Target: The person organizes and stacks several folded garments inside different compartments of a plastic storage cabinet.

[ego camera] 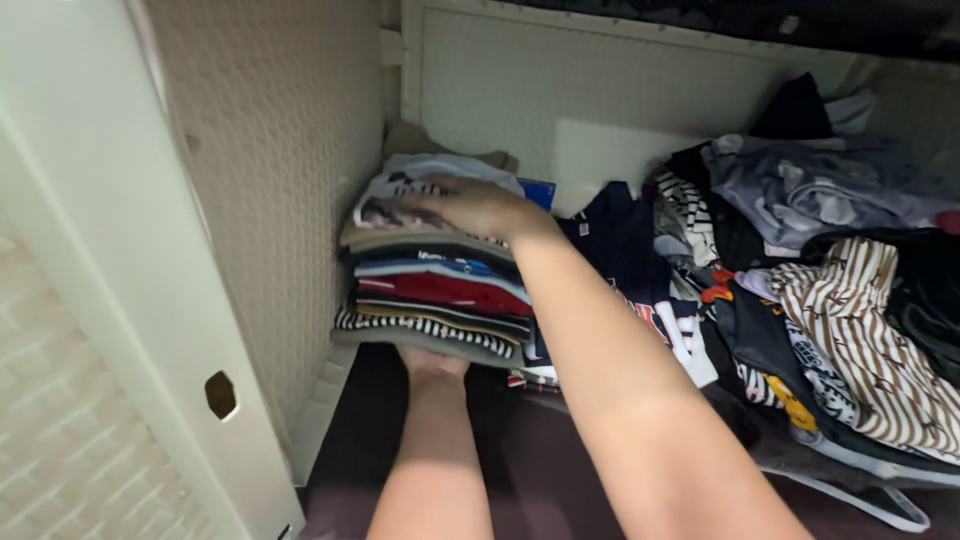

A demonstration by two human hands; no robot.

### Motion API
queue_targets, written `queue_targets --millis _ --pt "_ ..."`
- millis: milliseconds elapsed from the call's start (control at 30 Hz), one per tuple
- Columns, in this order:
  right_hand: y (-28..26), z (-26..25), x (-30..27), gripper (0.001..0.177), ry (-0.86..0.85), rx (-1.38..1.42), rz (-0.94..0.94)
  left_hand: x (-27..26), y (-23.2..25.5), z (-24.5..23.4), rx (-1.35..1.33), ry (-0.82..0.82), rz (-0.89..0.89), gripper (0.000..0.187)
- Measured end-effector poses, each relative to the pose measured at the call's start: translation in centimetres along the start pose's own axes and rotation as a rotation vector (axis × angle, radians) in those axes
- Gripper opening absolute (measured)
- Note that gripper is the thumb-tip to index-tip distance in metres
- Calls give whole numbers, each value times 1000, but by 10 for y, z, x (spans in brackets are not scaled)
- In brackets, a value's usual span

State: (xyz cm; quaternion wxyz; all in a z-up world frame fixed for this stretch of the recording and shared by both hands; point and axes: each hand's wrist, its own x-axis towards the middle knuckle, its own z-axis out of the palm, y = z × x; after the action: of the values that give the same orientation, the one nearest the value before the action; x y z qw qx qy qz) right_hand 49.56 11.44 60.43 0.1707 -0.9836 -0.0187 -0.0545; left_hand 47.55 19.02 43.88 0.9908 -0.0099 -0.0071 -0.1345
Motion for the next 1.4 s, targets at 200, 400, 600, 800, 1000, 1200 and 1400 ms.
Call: queue_targets --millis 200,400,600,800,1000,1200,1400 --pt "-12 -30 -49 86 163 -8 -64 7 -2 -6 30 -20 9 67" --pt "-19 -52 -158 81 436 -78 -311 -9 -11 -2 156 29 12 65" --pt "-9 -38 -221 92 305 -23 -392 -37 -13 6 384 93 9 63" --pt "3 -53 -245 95 -26 97 -269 -76 -20 31 649 81 -4 60" --pt "-9 -89 -264 90 272 -69 -268 -59 -78 89 967 -74 -56 58" --pt "11 -153 -202 95 385 -215 -201 10 -130 108 1252 -99 -7 56" --pt "110 -103 -110 88 329 -402 80 55 -141 37 1598 -117 16 54"
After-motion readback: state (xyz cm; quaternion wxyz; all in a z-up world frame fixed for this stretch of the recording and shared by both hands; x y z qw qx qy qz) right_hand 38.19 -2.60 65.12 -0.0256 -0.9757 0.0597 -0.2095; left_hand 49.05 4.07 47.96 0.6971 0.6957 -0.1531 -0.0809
